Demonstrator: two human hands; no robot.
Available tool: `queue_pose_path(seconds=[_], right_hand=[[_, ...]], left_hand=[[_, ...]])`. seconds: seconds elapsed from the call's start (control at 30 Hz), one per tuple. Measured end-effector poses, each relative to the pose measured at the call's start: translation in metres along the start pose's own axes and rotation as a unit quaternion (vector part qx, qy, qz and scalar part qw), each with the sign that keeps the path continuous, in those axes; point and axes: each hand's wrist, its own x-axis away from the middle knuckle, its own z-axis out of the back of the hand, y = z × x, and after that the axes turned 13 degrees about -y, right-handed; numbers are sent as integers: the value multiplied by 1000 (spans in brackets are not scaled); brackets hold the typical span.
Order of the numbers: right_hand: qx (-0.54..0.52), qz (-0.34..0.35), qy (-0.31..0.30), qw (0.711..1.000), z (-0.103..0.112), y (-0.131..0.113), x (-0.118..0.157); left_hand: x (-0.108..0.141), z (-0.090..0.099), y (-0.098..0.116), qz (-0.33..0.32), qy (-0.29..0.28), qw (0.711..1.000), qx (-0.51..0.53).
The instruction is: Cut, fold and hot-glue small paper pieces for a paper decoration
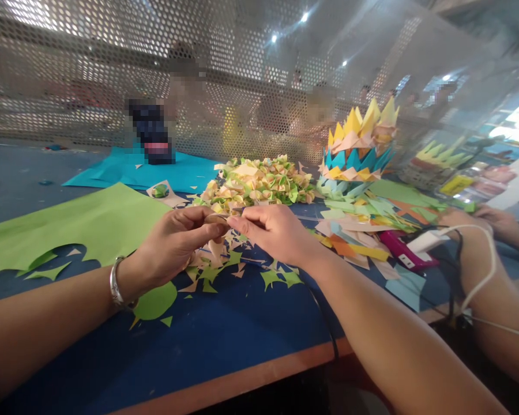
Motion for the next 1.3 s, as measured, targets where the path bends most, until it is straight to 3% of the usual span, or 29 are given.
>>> queue_pose_path(seconds=[0.5,1.3], right_hand=[[19,-3,3,1000,0,-1,0],[33,12,1,999,-4,1,-2]], left_hand=[[-1,3,-2,47,-13,998,38],[-3,6,-2,33,2,999,-31]])
